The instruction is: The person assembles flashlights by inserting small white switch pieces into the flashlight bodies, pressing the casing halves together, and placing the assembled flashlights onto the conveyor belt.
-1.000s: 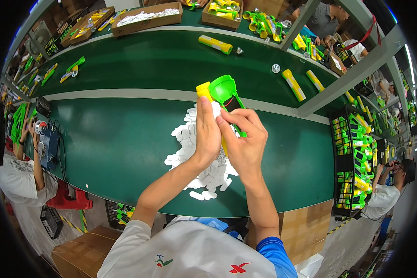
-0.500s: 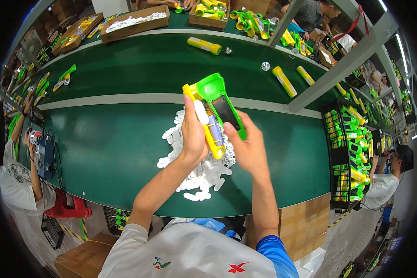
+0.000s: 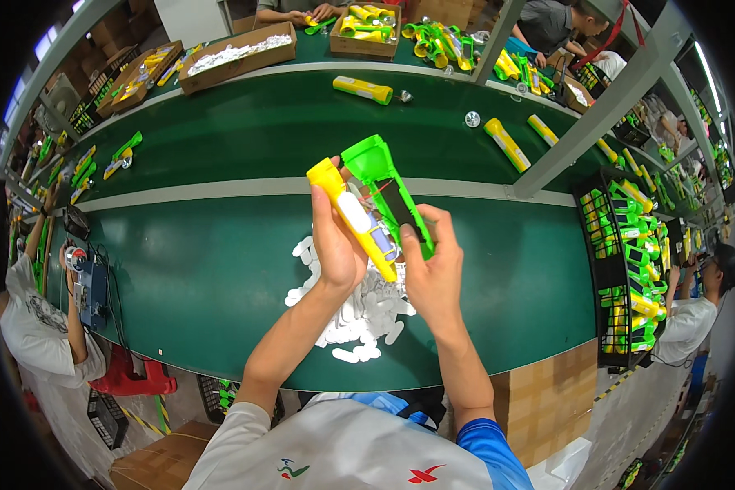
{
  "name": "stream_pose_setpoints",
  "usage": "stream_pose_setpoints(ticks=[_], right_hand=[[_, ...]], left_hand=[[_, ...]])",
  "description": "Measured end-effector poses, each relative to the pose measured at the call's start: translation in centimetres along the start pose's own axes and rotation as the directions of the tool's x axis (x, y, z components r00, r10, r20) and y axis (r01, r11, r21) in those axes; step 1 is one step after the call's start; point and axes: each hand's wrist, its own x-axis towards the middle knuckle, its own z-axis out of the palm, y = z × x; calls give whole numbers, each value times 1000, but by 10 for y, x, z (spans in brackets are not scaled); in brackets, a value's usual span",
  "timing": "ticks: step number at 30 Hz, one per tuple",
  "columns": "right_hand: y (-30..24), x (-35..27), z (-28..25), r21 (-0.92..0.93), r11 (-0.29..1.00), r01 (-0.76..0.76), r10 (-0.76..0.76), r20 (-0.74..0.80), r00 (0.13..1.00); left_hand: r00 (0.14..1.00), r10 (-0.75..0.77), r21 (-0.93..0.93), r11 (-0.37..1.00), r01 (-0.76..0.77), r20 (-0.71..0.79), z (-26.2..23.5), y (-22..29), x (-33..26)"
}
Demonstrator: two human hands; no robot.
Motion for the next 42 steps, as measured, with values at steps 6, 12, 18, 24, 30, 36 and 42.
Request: stream_pose_setpoints(ticks=[6,12,18,24,30,36,42], right_hand=[[1,-8,14,-227,965,128,-123,37,992],[14,-2,17,-249,940,234,-241,2,970],[18,-5,13,-122,988,98,-83,120,989],[15,-6,6,-145,968,207,-169,237,957],[27,-1,7,-51,974,223,-203,251,946],[43,0,14,4,955,298,-294,178,939],[51,2,16,-29,958,284,-273,201,941]], left_hand=[[999,-5,-47,999,6,35,-25,-6,16],[999,16,-17,1000,-17,-47,-13,-9,12],[996,87,102,991,-89,23,-30,-16,14],[973,216,282,931,-231,85,-12,-14,10],[962,252,274,923,-271,102,-6,-8,7],[945,309,154,934,-323,107,-5,5,13],[941,307,189,925,-330,141,-12,28,29]])
